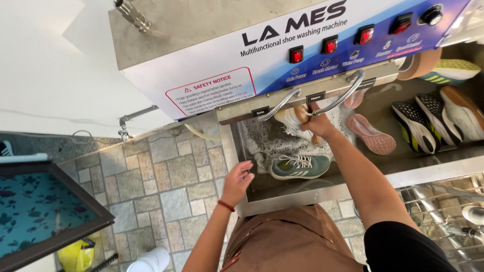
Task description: Washing and rinsing white sneakers using a specialized shoe washing machine and a sink.
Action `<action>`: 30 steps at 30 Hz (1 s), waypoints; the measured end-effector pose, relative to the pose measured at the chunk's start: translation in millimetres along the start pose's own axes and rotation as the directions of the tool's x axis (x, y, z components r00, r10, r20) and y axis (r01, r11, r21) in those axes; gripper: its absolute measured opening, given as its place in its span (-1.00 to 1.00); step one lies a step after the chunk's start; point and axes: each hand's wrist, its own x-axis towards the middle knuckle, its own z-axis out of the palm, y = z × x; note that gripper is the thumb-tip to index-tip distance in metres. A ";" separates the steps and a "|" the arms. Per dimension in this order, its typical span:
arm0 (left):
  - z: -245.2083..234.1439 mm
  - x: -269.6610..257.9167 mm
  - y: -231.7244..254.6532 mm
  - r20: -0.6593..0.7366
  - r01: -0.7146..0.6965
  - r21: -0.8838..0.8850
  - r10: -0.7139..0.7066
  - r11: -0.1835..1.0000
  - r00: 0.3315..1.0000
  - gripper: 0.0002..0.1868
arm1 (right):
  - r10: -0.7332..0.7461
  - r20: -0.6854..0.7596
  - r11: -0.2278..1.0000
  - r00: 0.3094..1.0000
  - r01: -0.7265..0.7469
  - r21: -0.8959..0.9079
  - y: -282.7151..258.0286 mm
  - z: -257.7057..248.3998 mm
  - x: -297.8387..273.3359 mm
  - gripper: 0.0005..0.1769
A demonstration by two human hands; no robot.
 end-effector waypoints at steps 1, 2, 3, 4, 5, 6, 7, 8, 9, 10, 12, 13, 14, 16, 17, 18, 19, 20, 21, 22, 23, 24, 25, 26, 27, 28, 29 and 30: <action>6.0 6.2 -6.2 0.008 -0.013 -0.002 0.013 1.000 1.000 -0.53 | -0.006 -0.013 1.000 1.000 0.006 -0.005 -4.2 0.1 -3.6 -0.02; 15.0 14.2 -12.9 0.053 -0.011 -0.036 0.013 0.999 0.999 -0.54 | -0.004 -0.069 0.995 0.998 -0.003 -0.100 -8.2 -2.7 -5.2 -0.01; 24.7 22.5 -19.5 0.098 -0.006 -0.069 0.013 0.998 0.995 -0.54 | -0.006 -0.125 0.981 0.992 -0.018 -0.192 -11.6 -5.7 -6.8 0.01; 28.9 21.0 -17.1 0.094 -0.014 -0.079 0.021 0.997 0.995 -0.54 | -0.013 -0.124 0.979 0.992 -0.012 -0.203 -22.3 -5.2 -12.9 0.01; 33.9 19.9 -14.4 0.130 0.018 0.009 -0.019 1.000 0.991 -0.53 | 0.040 -0.146 0.953 0.989 -0.082 -0.291 -32.7 -5.5 -18.8 -0.01; 36.1 23.0 -10.6 0.159 0.042 0.104 -0.058 0.994 0.986 -0.53 | 0.084 -0.173 0.917 0.981 -0.144 -0.372 -44.6 -4.4 -19.7 -0.02; 36.6 23.0 -13.5 0.152 0.030 0.099 -0.045 0.995 0.987 -0.53 | 0.070 -0.173 0.916 0.982 -0.132 -0.378 -45.3 -6.3 -15.4 -0.02; 38.1 20.7 -15.9 0.149 0.069 0.146 -0.090 0.987 0.985 -0.53 | 0.073 -0.218 0.869 0.973 -0.169 -0.464 -45.5 -7.9 -12.2 -0.04; 40.5 19.7 -18.6 0.145 0.107 0.191 -0.136 0.976 0.980 -0.54 | 0.069 -0.264 0.814 0.962 -0.208 -0.543 -45.0 -10.3 -8.1 -0.07; 41.3 17.1 -19.6 0.134 0.109 0.187 -0.136 0.976 0.982 -0.54 | 0.064 -0.255 0.813 0.965 -0.198 -0.548 -44.8 -12.5 -4.2 -0.07; 43.7 11.9 -23.1 0.049 0.154 0.172 -0.165 0.973 0.985 -0.55 | 0.122 -0.227 0.819 0.966 -0.228 -0.527 -41.5 -16.2 3.6 -0.14; 47.3 13.2 -26.9 0.039 0.160 0.170 -0.168 0.972 0.985 -0.55 | 0.121 -0.217 0.819 0.969 -0.221 -0.530 -43.7 -17.8 5.8 -0.14; 50.5 9.6 -31.4 -0.004 0.182 0.134 -0.183 0.974 0.983 -0.55 | 0.124 -0.152 0.826 0.981 -0.187 -0.532 -44.5 -16.3 5.5 -0.22; 56.1 -1.1 -34.3 -0.061 0.218 0.096 -0.213 0.971 0.975 -0.56 | 0.133 -0.067 0.835 0.989 -0.148 -0.531 -27.4 -12.6 4.9 -0.29; 58.5 -8.6 -32.0 -0.096 0.202 0.072 -0.195 0.977 0.976 -0.58 | 0.096 -0.086 0.935 0.992 -0.120 -0.333 -10.1 -10.4 3.8 -0.26; 59.5 -3.2 -28.4 -0.135 0.166 0.051 -0.158 0.985 0.978 -0.60 | 0.052 -0.123 0.990 0.991 -0.067 -0.121 2.5 -12.3 14.5 -0.22; 60.2 -2.8 -25.5 -0.150 0.162 0.052 -0.152 0.986 0.977 -0.60 | 0.039 -0.114 0.991 0.993 -0.053 -0.121 9.2 -10.4 18.9 -0.22; 62.6 -6.2 -22.7 -0.163 0.190 0.029 -0.182 0.981 0.970 -0.60 | 0.106 -0.184 0.994 0.977 -0.109 -0.008 18.3 -9.5 17.3 -0.25; 65.2 -9.6 -20.4 -0.176 0.217 0.006 -0.213 0.976 0.961 -0.59 | 0.179 -0.244 0.982 0.953 -0.156 0.108 28.0 -8.4 15.9 -0.27; 68.2 -13.6 -22.4 -0.179 0.229 0.004 -0.225 0.973 0.958 -0.59 | 0.188 -0.235 0.980 0.954 -0.166 0.108 13.3 -10.3 4.8 -0.27; 71.3 -18.4 -24.4 -0.206 0.223 -0.003 -0.218 0.975 0.954 -0.60 | 0.132 -0.244 0.990 0.961 -0.142 -0.024 -1.4 -12.2 -6.7 -0.24; 70.1 -13.8 -24.9 -0.237 0.201 -0.003 -0.196 0.980 0.952 -0.61 | 0.061 -0.250 0.983 0.966 -0.102 -0.154 -21.0 -14.6 -8.1 -0.20; 70.3 -14.8 -21.6 -0.244 0.199 -0.001 -0.193 0.980 0.950 -0.61 | 0.056 -0.246 0.984 0.968 -0.095 -0.151 -29.1 -15.4 -9.1 -0.20; 72.2 -17.5 -18.5 -0.252 0.196 -0.019 -0.194 0.980 0.948 -0.61 | 0.057 -0.273 0.947 0.960 -0.138 -0.288 -36.6 -17.4 -12.6 -0.22; 73.7 -20.7 -15.5 -0.261 0.193 -0.037 -0.196 0.981 0.945 -0.61 | 0.053 -0.299 0.890 0.953 -0.181 -0.418 -44.4 -19.0 -16.6 -0.23; 73.5 -19.3 -14.0 -0.265 0.184 -0.036 -0.187 0.982 0.946 -0.61 | 0.044 -0.300 0.892 0.953 -0.173 -0.418 -62.7 -17.0 -24.4 -0.23; 72.9 -17.9 -12.6 -0.271 0.179 -0.032 -0.181 0.983 0.945 -0.61 | 0.025 -0.306 0.922 0.952 -0.140 -0.360 -80.9 -14.7 -32.5 -0.26; 71.9 -20.6 -11.6 -0.275 0.180 -0.029 -0.181 0.983 0.944 -0.62 | 0.013 -0.311 0.948 0.950 -0.111 -0.300 -97.9 -10.8 -44.5 -0.29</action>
